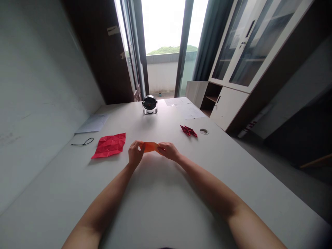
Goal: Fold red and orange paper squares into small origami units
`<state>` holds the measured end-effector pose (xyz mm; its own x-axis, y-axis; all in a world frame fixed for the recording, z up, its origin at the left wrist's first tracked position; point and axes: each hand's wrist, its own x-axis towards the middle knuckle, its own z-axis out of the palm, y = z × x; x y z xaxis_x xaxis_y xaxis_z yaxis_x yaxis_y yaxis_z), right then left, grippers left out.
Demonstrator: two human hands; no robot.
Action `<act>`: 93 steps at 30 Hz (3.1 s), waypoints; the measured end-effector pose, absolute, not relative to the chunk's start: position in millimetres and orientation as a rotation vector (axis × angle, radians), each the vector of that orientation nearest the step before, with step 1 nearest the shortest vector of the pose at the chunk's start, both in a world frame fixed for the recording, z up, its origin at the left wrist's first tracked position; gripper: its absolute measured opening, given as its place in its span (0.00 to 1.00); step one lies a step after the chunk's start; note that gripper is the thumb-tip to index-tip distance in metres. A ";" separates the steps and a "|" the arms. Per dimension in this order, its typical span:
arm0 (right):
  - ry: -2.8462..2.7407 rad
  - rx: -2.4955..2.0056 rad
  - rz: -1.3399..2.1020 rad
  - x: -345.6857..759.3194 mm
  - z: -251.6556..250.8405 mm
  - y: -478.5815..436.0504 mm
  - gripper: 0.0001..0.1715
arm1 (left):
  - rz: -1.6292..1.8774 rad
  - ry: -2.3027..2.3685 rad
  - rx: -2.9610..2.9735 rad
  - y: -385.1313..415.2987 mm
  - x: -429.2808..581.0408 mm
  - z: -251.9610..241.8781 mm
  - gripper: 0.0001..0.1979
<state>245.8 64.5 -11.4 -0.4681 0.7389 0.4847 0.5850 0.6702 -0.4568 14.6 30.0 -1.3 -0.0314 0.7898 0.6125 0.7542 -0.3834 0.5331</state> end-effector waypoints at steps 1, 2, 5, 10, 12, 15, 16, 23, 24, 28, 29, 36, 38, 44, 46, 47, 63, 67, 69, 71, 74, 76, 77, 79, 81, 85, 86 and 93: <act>-2.202 -1.023 0.321 244.3 -11.1 63.8 0.15 | 1.421 1.718 2.158 29.0 15.6 -0.4 0.09; -2.187 -1.031 0.354 242.9 -10.9 63.2 0.17 | 1.419 1.705 2.165 27.9 17.2 0.5 0.09; -2.094 -1.039 0.507 239.7 -11.5 63.5 0.18 | 1.365 1.626 2.225 24.3 23.6 3.5 0.09; -1.914 -0.995 0.837 238.5 -11.3 64.9 0.17 | 1.244 1.447 2.316 19.0 30.4 8.2 0.09; -1.864 -0.965 0.940 238.4 -9.8 64.5 0.18 | 1.209 1.401 2.318 18.3 30.0 8.2 0.11; -1.811 -0.927 1.014 238.3 -7.7 64.4 0.18 | 1.224 1.414 2.256 20.8 28.7 4.3 0.12; -1.801 -0.923 1.021 238.4 -7.5 64.7 0.18 | 1.245 1.428 2.220 22.4 28.6 2.1 0.10; -1.833 -0.921 1.032 239.9 -11.9 67.8 0.18 | 1.207 1.325 1.961 33.1 30.6 -13.4 0.15; -1.845 -0.932 1.016 240.1 -12.4 67.5 0.18 | 1.185 1.312 1.928 33.7 30.8 -14.8 0.13; -1.892 -1.001 0.910 240.6 -12.7 66.3 0.22 | 1.103 1.324 1.909 33.8 32.0 -18.7 0.12; -1.900 -1.013 0.887 240.6 -12.4 66.2 0.22 | 1.078 1.335 1.926 33.5 32.7 -19.2 0.12; -1.920 -1.018 0.845 239.3 -9.3 65.7 0.20 | 0.928 1.314 1.984 30.8 37.1 -18.0 0.16; -1.901 -1.023 0.830 239.0 -8.7 65.0 0.19 | 0.918 1.307 2.002 30.9 37.2 -17.1 0.17; -1.723 -1.078 0.782 243.7 -6.4 67.6 0.19 | 1.013 1.320 1.892 35.7 32.6 -17.7 0.21; -1.668 -1.095 0.779 246.0 -6.3 70.0 0.21 | 1.071 1.341 1.839 38.2 29.5 -19.0 0.22; -1.644 -1.103 0.770 246.8 -6.5 71.1 0.21 | 1.101 1.352 1.819 39.3 27.9 -19.8 0.22; -1.364 -0.994 0.905 229.6 -7.8 60.9 0.20 | 1.181 1.011 1.233 24.7 62.2 -15.3 0.26; -1.409 -0.982 0.860 225.8 -6.3 54.6 0.20 | 1.190 1.055 1.197 23.8 62.8 -18.8 0.26; -1.428 -0.980 0.857 227.4 -6.8 55.1 0.21 | 1.183 1.081 1.220 26.4 60.0 -22.6 0.25; -1.426 -0.985 0.865 229.8 -8.4 57.4 0.23 | 1.166 1.097 1.256 29.1 57.7 -26.7 0.24; -1.413 -0.999 0.866 232.2 -11.4 61.2 0.25 | 1.130 1.102 1.288 31.3 57.2 -30.6 0.23; -1.410 -0.994 0.885 232.4 -13.0 62.6 0.24 | 1.128 1.088 1.276 31.4 58.0 -30.9 0.23; -1.408 -0.983 0.914 232.2 -13.6 62.9 0.24 | 1.140 1.083 1.265 31.3 58.3 -30.6 0.23; -1.405 -0.962 1.000 231.2 -15.1 62.7 0.23 | 1.179 1.081 1.243 31.2 57.9 -29.7 0.23; -1.422 -0.956 1.102 229.8 -17.2 62.1 0.23 | 1.224 1.111 1.226 31.7 56.0 -29.5 0.23; -1.543 -1.009 1.188 227.4 -22.1 61.2 0.22 | 1.310 1.226 1.190 35.0 49.7 -31.1 0.23; -1.581 -1.029 1.193 227.2 -22.7 61.1 0.22 | 1.336 1.247 1.179 36.1 48.4 -31.6 0.23; -1.665 -1.025 1.208 229.7 -21.6 62.7 0.18 | 1.467 1.286 1.093 41.5 45.6 -32.9 0.25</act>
<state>229.7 62.7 -21.6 -0.3339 0.9305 0.1507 0.1457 0.2089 -0.9670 45.6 41.5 -32.9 -0.2310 0.9707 0.0657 -0.0614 -0.0820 0.9947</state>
